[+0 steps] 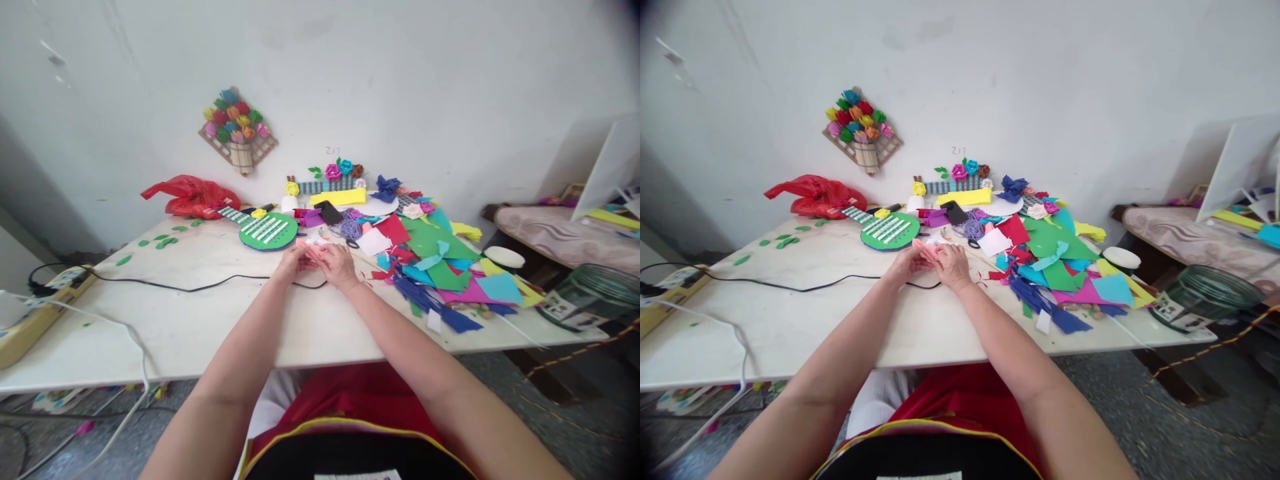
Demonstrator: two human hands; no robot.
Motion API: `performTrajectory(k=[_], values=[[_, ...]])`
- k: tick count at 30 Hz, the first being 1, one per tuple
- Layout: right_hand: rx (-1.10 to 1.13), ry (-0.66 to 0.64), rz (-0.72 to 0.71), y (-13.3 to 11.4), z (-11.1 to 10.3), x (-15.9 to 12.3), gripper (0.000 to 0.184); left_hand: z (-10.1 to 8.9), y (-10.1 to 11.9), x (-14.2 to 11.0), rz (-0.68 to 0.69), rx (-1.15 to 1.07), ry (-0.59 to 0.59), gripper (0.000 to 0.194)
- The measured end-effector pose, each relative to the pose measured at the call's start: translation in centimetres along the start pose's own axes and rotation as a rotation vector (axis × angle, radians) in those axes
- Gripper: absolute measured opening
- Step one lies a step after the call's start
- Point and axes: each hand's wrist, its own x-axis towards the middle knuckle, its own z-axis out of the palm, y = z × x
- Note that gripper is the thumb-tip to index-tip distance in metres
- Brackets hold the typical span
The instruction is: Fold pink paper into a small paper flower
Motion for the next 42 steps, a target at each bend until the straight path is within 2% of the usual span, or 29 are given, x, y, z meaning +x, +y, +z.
performTrajectory(k=[5,11,27,36,42], values=[[0.017,0.013,-0.033,0.00,0.10,-0.03,0.017,-0.18,-0.25,0.09,0.018,0.016,0.035,0.024],[0.057,0.062,-0.069,-0.15,-0.20,-0.02,0.009,-0.21,-0.32,-0.01,0.042,0.032,0.011,0.019],[0.120,0.038,-0.135,0.05,-0.31,0.03,0.009,-0.09,-0.13,-0.15,0.051,0.017,0.024,0.020],[0.172,0.053,-0.118,0.01,-0.53,0.06,0.005,-0.13,-0.08,-0.13,0.060,-0.002,0.017,0.017],[0.175,0.088,-0.093,0.11,-0.14,-0.01,0.022,-0.13,-0.05,-0.18,0.066,-0.004,0.001,0.016]])
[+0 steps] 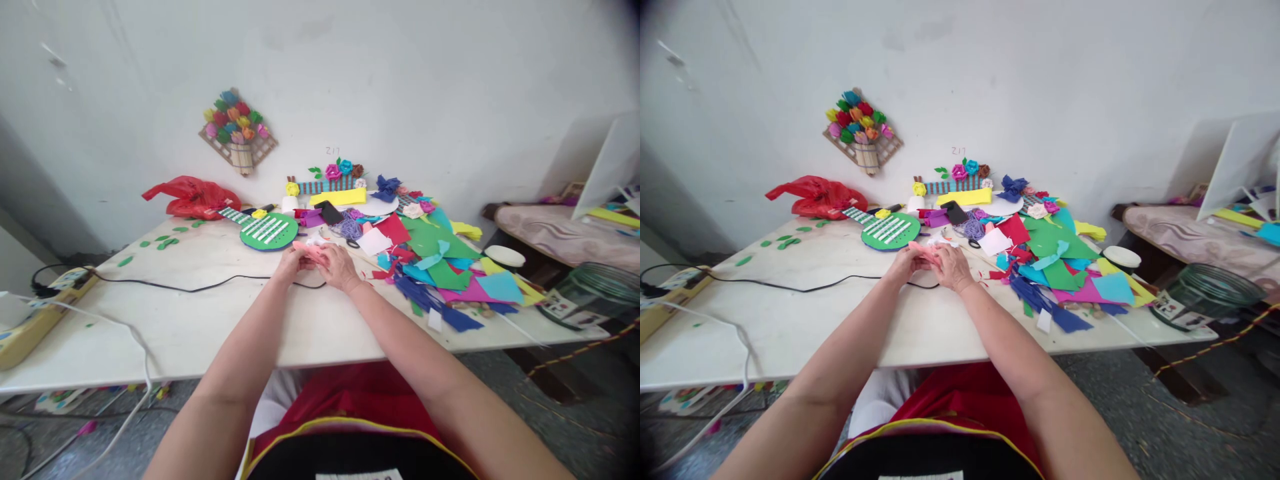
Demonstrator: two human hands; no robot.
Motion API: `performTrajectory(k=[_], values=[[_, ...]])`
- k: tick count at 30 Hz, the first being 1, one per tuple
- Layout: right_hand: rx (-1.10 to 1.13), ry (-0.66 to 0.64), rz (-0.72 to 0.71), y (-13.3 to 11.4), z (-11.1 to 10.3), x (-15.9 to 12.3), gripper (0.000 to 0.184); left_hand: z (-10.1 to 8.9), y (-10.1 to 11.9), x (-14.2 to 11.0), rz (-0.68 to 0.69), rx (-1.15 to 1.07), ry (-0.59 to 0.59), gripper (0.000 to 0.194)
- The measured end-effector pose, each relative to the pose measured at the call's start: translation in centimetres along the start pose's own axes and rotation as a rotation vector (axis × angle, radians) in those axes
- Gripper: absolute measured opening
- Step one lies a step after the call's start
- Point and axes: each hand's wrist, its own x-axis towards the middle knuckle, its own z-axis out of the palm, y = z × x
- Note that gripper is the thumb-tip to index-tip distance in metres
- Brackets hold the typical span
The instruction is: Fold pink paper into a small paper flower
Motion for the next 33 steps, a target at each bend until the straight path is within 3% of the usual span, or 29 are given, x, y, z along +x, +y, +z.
performTrajectory(k=[11,33], values=[[-0.084,-0.022,0.005,-0.1,0.4,-0.1,0.023,0.4,-0.2,-0.1,-0.004,-0.020,0.034,0.014],[0.053,-0.020,0.087,0.3,1.1,-0.2,0.017,0.6,0.2,-0.1,-0.055,-0.013,0.026,0.012]])
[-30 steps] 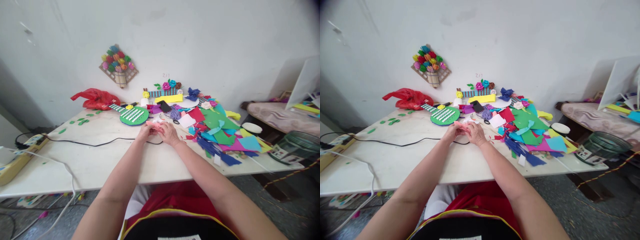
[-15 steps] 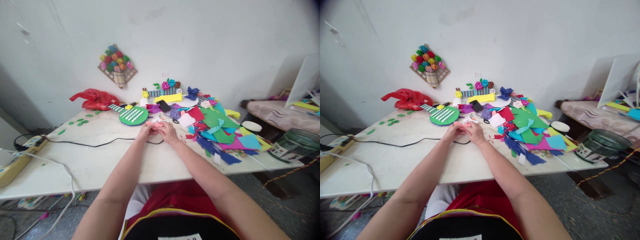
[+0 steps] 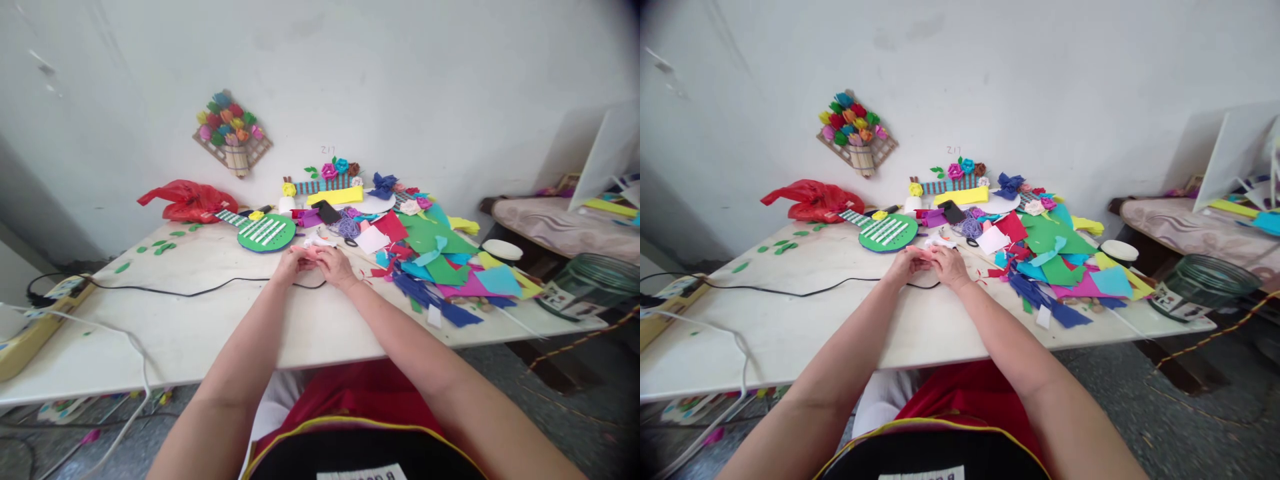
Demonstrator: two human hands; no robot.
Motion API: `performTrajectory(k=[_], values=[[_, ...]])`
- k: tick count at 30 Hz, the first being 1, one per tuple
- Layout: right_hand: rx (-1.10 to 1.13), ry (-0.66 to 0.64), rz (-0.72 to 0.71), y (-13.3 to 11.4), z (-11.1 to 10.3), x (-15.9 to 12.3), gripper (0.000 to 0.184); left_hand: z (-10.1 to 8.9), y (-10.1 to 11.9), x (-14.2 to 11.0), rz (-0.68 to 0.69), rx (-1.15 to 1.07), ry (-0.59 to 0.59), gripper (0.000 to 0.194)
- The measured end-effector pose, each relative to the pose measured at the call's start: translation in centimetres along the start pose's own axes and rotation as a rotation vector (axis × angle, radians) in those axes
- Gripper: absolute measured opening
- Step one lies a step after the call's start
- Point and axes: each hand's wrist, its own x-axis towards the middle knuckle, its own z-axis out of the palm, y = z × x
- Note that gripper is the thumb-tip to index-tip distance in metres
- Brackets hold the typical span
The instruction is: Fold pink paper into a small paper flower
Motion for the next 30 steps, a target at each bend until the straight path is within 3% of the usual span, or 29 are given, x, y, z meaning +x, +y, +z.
performTrajectory(k=[16,25,30], values=[[0.054,0.029,0.030,0.10,0.22,0.02,0.016,0.04,0.30,-0.11,-0.006,-0.013,-0.024,0.014],[0.109,0.054,0.069,0.54,0.34,-0.04,0.015,-0.46,0.28,-0.20,0.016,-0.036,-0.147,0.019],[0.185,0.103,0.082,0.59,0.39,0.03,0.013,-0.75,0.02,-0.34,0.058,0.000,-0.159,0.017]])
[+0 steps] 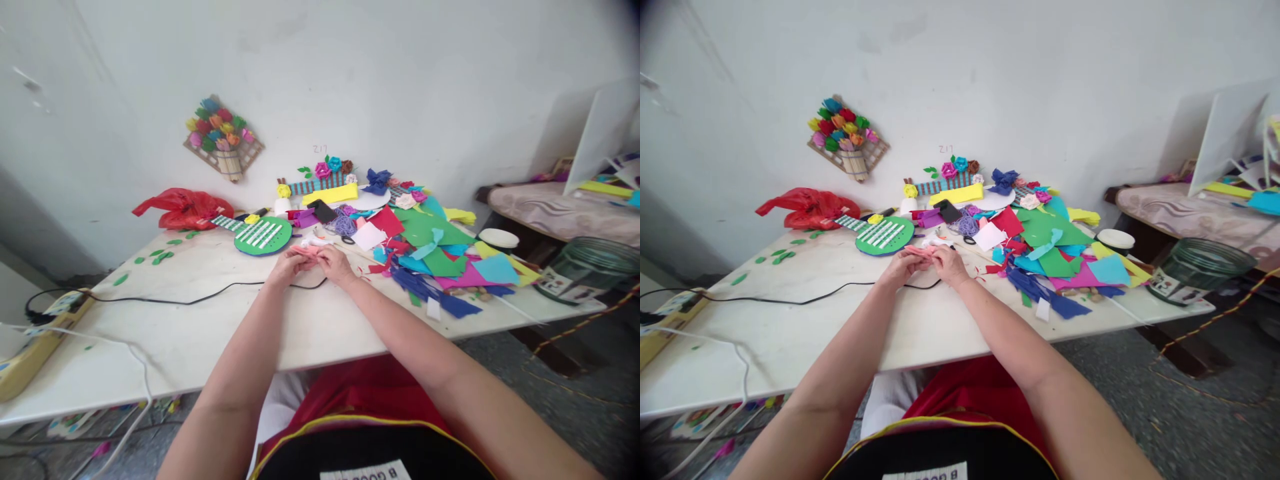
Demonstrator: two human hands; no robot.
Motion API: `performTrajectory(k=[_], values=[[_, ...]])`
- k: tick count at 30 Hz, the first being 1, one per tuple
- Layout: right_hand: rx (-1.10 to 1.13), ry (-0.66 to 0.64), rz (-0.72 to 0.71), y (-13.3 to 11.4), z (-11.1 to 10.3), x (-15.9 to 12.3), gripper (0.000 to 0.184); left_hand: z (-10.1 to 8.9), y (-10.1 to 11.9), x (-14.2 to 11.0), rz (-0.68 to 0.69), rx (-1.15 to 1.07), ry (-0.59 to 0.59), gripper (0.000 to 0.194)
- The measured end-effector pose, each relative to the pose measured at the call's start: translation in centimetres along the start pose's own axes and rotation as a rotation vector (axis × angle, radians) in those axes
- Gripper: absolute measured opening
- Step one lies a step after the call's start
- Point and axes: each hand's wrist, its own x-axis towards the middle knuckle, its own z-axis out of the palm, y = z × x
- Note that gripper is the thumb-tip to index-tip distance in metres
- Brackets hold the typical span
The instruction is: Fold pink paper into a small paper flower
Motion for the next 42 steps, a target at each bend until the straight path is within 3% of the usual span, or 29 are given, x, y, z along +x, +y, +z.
performTrajectory(k=[12,20,29,33,42], values=[[0.126,0.058,0.042,-0.2,-0.1,0.3,0.011,-0.3,0.1,0.0,-0.013,0.082,-0.005,0.018],[0.289,0.076,0.386,-1.0,-0.9,0.5,0.020,-0.3,0.0,0.0,-0.027,0.109,-0.018,0.024],[0.476,-0.031,0.580,-1.1,-1.3,0.6,0.034,-0.4,0.0,0.3,-0.019,0.026,0.034,0.019],[0.578,-0.087,0.614,-1.5,-1.2,0.6,0.032,-0.5,-0.1,0.5,-0.008,0.015,0.039,0.017],[0.590,0.018,0.576,0.2,0.1,0.2,0.026,-0.4,-0.3,0.8,0.003,-0.072,0.161,0.011]])
